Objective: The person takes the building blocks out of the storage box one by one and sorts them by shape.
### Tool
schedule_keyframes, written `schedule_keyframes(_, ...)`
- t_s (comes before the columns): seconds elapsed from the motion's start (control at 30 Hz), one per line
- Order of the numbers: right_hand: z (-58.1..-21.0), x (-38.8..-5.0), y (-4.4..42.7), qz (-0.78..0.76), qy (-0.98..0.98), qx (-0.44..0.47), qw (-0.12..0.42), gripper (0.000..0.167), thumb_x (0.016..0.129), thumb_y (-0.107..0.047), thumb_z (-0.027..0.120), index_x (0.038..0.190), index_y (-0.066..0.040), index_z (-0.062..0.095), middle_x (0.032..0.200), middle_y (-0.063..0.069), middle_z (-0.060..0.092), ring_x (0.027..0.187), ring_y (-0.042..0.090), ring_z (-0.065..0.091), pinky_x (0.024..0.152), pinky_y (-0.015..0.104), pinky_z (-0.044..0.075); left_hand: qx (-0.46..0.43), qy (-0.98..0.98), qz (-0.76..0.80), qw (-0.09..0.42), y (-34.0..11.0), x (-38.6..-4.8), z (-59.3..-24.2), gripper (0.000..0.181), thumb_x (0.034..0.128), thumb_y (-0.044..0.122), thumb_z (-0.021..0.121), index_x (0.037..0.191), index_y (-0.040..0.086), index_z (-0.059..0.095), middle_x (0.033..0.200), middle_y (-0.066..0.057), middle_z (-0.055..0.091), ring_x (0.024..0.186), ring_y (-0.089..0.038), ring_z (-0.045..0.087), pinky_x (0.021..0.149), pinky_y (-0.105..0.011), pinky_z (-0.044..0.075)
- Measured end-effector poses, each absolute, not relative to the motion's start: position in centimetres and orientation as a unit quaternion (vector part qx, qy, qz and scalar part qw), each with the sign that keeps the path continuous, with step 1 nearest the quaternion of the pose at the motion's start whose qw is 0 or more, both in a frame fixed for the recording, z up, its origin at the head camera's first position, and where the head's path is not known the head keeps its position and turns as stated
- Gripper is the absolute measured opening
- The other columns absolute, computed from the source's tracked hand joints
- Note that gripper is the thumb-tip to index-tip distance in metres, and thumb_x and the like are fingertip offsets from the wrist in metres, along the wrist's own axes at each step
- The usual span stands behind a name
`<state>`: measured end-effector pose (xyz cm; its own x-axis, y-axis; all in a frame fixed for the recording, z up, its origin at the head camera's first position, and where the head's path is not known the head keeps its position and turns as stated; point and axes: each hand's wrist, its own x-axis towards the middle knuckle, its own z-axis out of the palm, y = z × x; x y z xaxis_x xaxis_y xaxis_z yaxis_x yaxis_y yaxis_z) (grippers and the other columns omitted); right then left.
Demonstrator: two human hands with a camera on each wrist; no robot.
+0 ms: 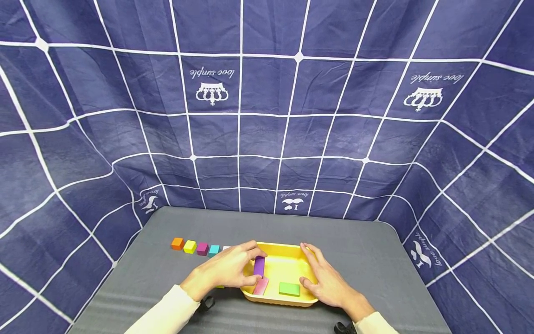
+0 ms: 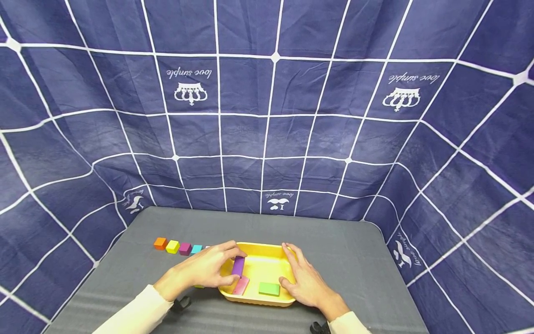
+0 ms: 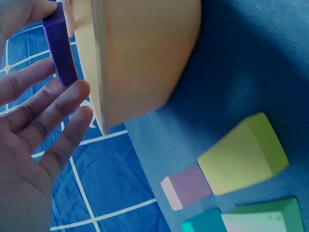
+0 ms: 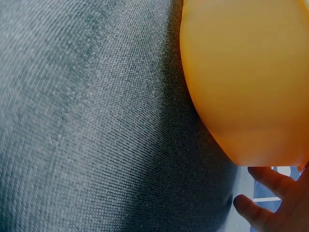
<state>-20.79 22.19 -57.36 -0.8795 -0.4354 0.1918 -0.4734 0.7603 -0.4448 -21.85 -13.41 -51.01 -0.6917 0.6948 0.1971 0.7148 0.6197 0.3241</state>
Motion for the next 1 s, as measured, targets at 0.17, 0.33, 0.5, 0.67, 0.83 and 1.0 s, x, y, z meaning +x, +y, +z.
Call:
schedule_keyframes(0.17, -57.5, -20.8, 22.2, 0.246, -0.937, 0.245, 0.042, 0.096, 0.101, -0.030, 0.082, 0.183, -0.010, 0.036, 0.182, 0.009, 0.042, 0.153, 0.034, 0.065, 0.119, 0.060, 0.061, -0.383, -0.904, -0.187, 0.041, -14.5, -21.2, -51.1, 0.047, 0.0979, 0.038, 0.090, 0.138, 0.016, 0.079, 0.124, 0.009, 0.070, 0.095, -0.009, 0.069, 0.085, -0.019, 0.058)
schedule_keyframes(0.33, -57.6, -20.9, 22.3, 0.244, -0.937, 0.247, 0.047, 0.096, 0.100, -0.029, 0.083, 0.183, -0.010, 0.037, 0.182, 0.009, 0.043, 0.152, 0.033, 0.066, 0.118, 0.059, 0.062, -0.382, -0.903, -0.191, 0.054, -15.7, -20.9, -51.5, 0.048, 0.0981, 0.038, 0.090, 0.139, 0.016, 0.078, 0.122, 0.008, 0.069, 0.095, -0.010, 0.070, 0.086, -0.020, 0.059)
schedule_keyframes(0.5, -57.6, -20.9, 22.2, 0.243, -0.937, 0.247, 0.046, 0.095, 0.101, -0.029, 0.083, 0.183, -0.011, 0.037, 0.182, 0.008, 0.043, 0.151, 0.032, 0.066, 0.118, 0.058, 0.062, -0.376, -0.905, -0.185, 0.069, -17.0, -20.3, -51.9, 0.050, 0.0975, 0.038, 0.091, 0.141, 0.017, 0.078, 0.127, 0.009, 0.071, 0.108, -0.012, 0.076, 0.101, -0.030, 0.066)
schedule_keyframes(0.67, -57.6, -20.8, 22.2, 0.246, -0.936, 0.248, 0.044, 0.095, 0.101, -0.029, 0.083, 0.183, -0.011, 0.037, 0.182, 0.008, 0.042, 0.151, 0.031, 0.066, 0.118, 0.058, 0.062, -0.370, -0.905, -0.194, 0.076, -18.0, -19.8, -52.1, 0.049, 0.0969, 0.036, 0.092, 0.140, 0.017, 0.078, 0.127, 0.010, 0.070, 0.109, -0.011, 0.075, 0.099, -0.028, 0.065)
schedule_keyframes(0.83, -57.7, -20.8, 22.3, 0.243, -0.936, 0.250, 0.045, 0.095, 0.102, -0.030, 0.082, 0.183, -0.011, 0.036, 0.183, 0.007, 0.042, 0.152, 0.031, 0.065, 0.119, 0.057, 0.061, -0.370, -0.902, -0.205, 0.089, -19.0, -19.6, -52.2, 0.048, 0.0957, 0.031, 0.093, 0.138, 0.016, 0.078, 0.127, 0.010, 0.070, 0.107, -0.009, 0.074, 0.096, -0.026, 0.065)
schedule_keyframes(1.0, -57.7, -20.8, 22.4, 0.242, -0.936, 0.252, 0.051, 0.096, 0.101, -0.029, 0.083, 0.183, -0.010, 0.037, 0.182, 0.008, 0.042, 0.152, 0.031, 0.065, 0.119, 0.056, 0.061, -0.369, -0.900, -0.207, 0.103, -19.7, -19.6, -52.2, 0.048, 0.0942, 0.028, 0.094, 0.138, 0.016, 0.079, 0.125, 0.010, 0.071, 0.107, -0.009, 0.073, 0.094, -0.025, 0.064)
